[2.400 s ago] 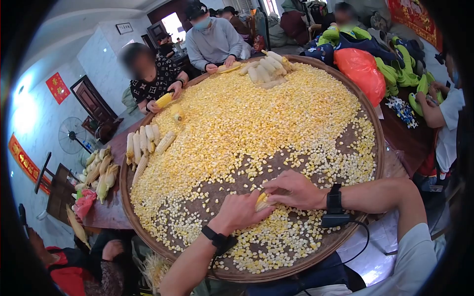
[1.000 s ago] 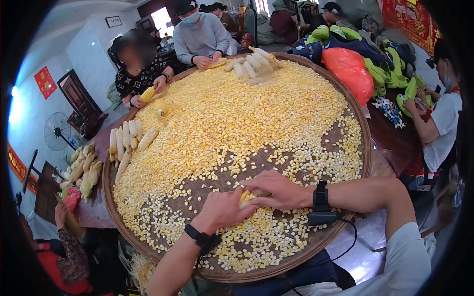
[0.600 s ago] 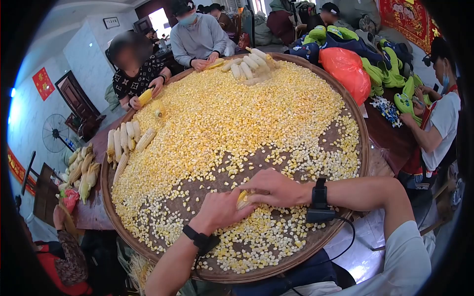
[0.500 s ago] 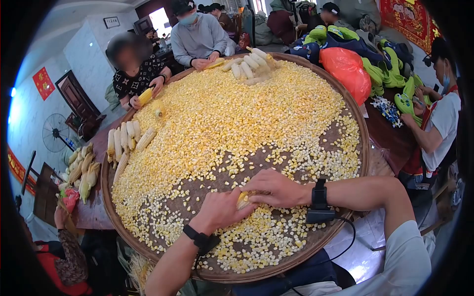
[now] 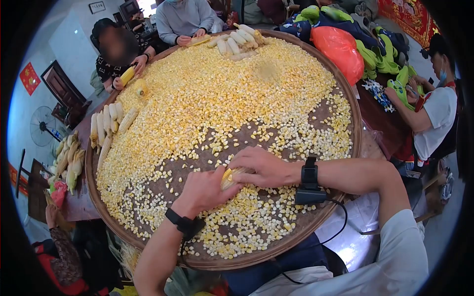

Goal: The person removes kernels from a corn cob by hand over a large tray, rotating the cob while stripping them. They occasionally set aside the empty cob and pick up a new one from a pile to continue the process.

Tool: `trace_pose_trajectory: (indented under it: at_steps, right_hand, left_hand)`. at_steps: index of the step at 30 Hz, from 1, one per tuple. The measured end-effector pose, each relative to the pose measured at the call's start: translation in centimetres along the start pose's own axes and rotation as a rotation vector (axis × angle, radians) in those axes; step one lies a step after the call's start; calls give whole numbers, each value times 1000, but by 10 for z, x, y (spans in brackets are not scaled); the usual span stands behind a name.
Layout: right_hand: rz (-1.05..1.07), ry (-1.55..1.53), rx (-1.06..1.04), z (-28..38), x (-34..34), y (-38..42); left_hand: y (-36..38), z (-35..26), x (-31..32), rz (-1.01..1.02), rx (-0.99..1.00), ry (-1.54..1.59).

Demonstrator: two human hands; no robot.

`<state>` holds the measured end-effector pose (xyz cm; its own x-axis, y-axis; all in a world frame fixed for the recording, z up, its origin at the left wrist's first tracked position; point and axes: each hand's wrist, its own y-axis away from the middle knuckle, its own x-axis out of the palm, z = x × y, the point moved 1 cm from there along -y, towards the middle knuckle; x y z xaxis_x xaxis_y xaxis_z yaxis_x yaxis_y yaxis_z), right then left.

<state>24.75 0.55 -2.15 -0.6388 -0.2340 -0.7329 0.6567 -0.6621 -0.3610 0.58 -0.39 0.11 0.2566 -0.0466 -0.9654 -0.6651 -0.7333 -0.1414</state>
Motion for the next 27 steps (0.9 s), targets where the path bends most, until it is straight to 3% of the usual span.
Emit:
trace_pose_trajectory:
  at_steps: [7, 16, 19, 22, 27]
  right_hand:
    - [-144, -68, -106, 1, 4, -2]
    - [-130, -57, -70, 6, 2, -1]
    - [-147, -67, -51, 7, 0, -1]
    - [-152, -86, -38, 9, -2, -1]
    - [-147, -138, 5, 10, -3, -1]
  left_hand:
    - [0, 5, 6, -29, 14, -7]
    - [-1, 2, 4, -54, 31, 5]
    - [-3, -6, -9, 209, -159, 19]
    - [-1, 1, 2, -21, 16, -11]
    - [-1, 3, 4, -33, 27, -3]
